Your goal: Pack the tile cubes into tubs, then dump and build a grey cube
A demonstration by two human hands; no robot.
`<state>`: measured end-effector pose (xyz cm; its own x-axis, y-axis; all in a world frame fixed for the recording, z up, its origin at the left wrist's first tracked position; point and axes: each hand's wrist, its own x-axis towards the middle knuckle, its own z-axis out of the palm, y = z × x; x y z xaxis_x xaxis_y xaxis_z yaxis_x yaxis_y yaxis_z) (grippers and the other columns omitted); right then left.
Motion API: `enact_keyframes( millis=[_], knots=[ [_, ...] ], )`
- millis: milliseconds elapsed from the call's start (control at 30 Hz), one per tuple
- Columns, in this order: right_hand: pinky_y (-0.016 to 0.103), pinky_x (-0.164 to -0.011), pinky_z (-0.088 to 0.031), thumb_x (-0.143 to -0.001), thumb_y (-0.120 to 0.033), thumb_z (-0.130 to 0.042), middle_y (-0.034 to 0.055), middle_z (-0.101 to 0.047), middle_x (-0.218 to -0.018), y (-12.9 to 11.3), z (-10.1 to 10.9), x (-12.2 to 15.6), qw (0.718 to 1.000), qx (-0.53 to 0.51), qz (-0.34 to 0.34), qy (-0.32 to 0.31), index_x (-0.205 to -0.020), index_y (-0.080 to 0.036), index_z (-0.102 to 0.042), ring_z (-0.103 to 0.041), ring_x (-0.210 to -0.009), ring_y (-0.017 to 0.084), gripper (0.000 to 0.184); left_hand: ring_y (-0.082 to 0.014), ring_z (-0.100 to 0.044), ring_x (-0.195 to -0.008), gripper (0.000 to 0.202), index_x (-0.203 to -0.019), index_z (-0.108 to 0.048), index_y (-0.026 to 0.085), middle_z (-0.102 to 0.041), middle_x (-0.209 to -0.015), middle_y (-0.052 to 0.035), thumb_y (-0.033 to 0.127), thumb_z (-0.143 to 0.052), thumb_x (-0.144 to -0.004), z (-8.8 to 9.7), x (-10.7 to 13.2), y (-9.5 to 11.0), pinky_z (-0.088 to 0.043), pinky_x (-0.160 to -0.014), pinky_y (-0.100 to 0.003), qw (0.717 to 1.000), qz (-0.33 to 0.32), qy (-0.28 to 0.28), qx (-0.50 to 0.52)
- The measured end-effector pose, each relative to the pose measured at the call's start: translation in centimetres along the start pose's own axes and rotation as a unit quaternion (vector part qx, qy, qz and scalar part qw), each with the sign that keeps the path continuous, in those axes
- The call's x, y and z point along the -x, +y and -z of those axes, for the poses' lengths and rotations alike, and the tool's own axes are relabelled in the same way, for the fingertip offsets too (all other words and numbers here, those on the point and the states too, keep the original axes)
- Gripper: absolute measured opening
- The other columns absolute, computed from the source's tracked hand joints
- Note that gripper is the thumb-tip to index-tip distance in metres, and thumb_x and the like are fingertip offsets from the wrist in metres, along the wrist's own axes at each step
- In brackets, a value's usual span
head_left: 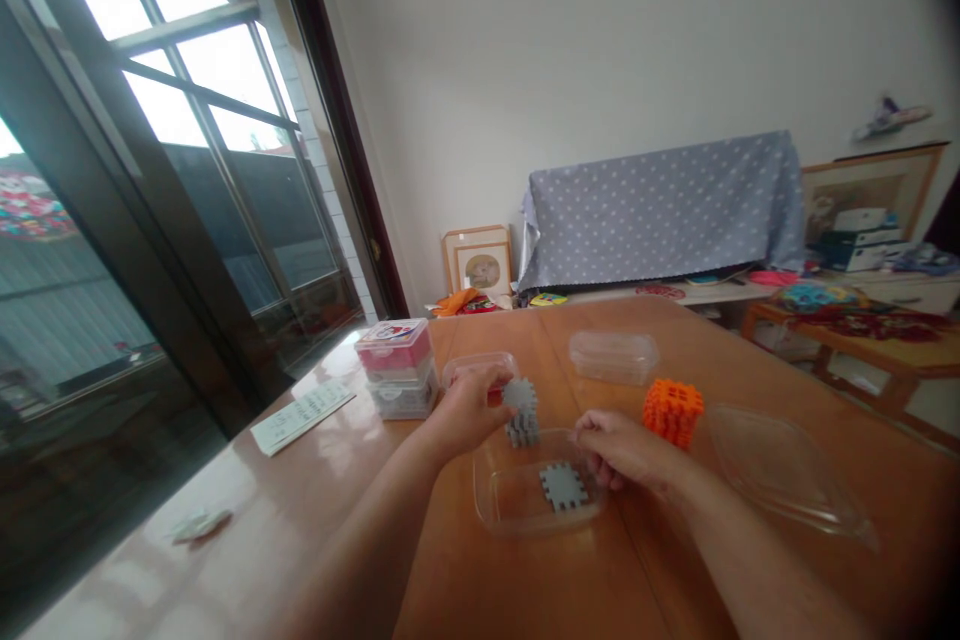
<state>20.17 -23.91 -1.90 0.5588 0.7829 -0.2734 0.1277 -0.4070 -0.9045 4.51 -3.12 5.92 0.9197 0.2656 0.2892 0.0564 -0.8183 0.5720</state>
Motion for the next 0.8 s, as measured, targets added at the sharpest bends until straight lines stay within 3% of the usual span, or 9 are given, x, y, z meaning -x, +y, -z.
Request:
enact_keyframes(
  millis=[100,300,467,633,800],
  knots=[
    [0.019,-0.042,-0.038,-0.09,-0.035,-0.057,-0.003,-0.063,-0.06,0.2,0.1,-0.1,1.0,-0.002,0.003,0.004,-0.091,-0.021,-0.059,-0.057,-0.046,0.011,0.014,-0.0229,-0.063,-0.107,0.036,-0.115,-0.067,0.021,-0.07,-0.115,-0.0055,0.027,-0.071,-0.08,-0.1,2.0,2.1,-0.047,-0.098,-0.035,1.0,-0.022,-0.006,0.004],
    [0.019,-0.044,-0.04,-0.086,-0.028,-0.054,-0.0025,-0.063,-0.062,0.0,0.0,0.3,1.0,-0.004,0.018,0.001,-0.087,-0.02,-0.061,-0.055,-0.047,0.01,0.01,-0.0214,-0.064,-0.097,0.031,-0.106,-0.07,0.021,-0.07,-0.106,-0.0046,0.02,-0.068,-0.075,-2.4,5.2,5.0,-0.049,-0.085,-0.03,0.995,0.007,-0.1,0.012],
    [0.018,-0.043,-0.039,-0.084,-0.026,-0.054,-0.0028,-0.061,-0.062,-0.4,-0.1,0.5,1.0,-0.002,0.022,0.007,-0.087,-0.02,-0.061,-0.055,-0.047,0.01,0.009,-0.0204,-0.063,-0.086,0.031,-0.103,-0.07,0.021,-0.071,-0.099,-0.0044,0.025,-0.068,-0.073,-4.2,5.1,4.8,-0.046,-0.07,-0.028,0.986,0.08,-0.145,-0.026],
    [0.018,-0.042,-0.039,-0.084,-0.025,-0.054,-0.0026,-0.061,-0.063,-0.6,-0.1,0.6,1.0,-0.002,0.019,0.004,-0.089,-0.019,-0.06,-0.055,-0.047,0.009,0.009,-0.0167,-0.059,-0.073,0.021,-0.09,-0.072,0.021,-0.069,-0.084,-0.0007,0.029,-0.068,-0.07,-5.2,4.1,3.8,-0.036,-0.059,-0.025,0.979,0.079,-0.178,-0.055],
    [0.017,-0.042,-0.039,-0.086,-0.025,-0.053,-0.003,-0.061,-0.063,-0.8,-0.1,0.7,1.0,-0.006,0.021,0.003,-0.09,-0.019,-0.059,-0.055,-0.047,0.009,0.009,-0.0143,-0.055,-0.065,0.014,-0.08,-0.072,0.021,-0.064,-0.072,0.0011,0.03,-0.069,-0.07,-5.9,3.5,3.5,-0.031,-0.057,-0.024,0.975,0.088,-0.19,-0.071]
  ],
)
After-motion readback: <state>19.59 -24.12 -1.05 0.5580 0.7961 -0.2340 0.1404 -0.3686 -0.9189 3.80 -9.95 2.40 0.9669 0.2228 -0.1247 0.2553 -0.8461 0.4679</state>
